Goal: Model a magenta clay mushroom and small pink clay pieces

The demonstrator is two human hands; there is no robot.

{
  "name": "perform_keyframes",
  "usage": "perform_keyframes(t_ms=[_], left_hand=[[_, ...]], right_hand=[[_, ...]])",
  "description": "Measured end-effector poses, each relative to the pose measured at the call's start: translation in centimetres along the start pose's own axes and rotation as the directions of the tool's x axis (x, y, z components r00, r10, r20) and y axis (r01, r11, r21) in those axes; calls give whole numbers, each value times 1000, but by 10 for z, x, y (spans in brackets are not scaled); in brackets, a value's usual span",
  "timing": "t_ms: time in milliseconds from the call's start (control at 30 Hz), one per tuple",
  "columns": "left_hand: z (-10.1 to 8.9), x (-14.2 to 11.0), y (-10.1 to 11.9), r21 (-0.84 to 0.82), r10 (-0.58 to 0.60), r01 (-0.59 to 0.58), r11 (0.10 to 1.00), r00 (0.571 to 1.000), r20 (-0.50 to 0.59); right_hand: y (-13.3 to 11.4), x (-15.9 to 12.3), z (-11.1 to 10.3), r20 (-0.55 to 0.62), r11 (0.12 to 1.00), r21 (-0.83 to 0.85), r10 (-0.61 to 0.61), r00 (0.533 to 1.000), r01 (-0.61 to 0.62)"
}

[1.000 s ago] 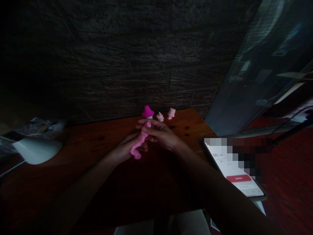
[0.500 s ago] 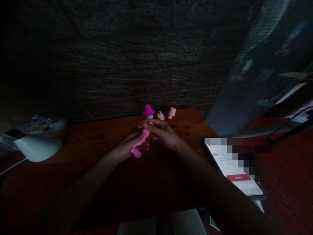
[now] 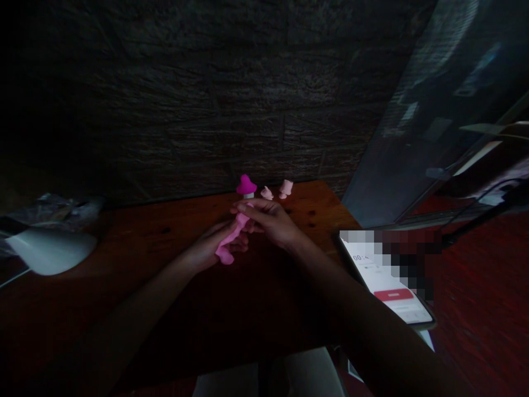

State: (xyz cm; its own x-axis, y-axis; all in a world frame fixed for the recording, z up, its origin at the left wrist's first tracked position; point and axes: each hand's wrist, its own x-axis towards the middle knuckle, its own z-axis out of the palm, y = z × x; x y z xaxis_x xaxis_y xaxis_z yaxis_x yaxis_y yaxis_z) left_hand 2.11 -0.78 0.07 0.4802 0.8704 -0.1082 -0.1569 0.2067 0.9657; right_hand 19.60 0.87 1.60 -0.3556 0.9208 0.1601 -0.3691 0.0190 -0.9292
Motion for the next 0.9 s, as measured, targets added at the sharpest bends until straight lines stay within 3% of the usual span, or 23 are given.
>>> perform_keyframes(t_ms=[567, 800, 900], left_hand=[[3, 0, 2, -63, -59, 57, 996, 998, -31], [4, -1, 4, -3, -74, 74, 997, 993, -97], [3, -2, 5, 34, -73, 76, 997, 995, -71]], right_hand=[[0, 1, -3, 46, 1000, -15, -24, 999, 25], [-4, 2, -4, 71, 981, 137, 128, 989, -137], [-3, 3, -5, 107, 970, 146, 181, 978, -195]])
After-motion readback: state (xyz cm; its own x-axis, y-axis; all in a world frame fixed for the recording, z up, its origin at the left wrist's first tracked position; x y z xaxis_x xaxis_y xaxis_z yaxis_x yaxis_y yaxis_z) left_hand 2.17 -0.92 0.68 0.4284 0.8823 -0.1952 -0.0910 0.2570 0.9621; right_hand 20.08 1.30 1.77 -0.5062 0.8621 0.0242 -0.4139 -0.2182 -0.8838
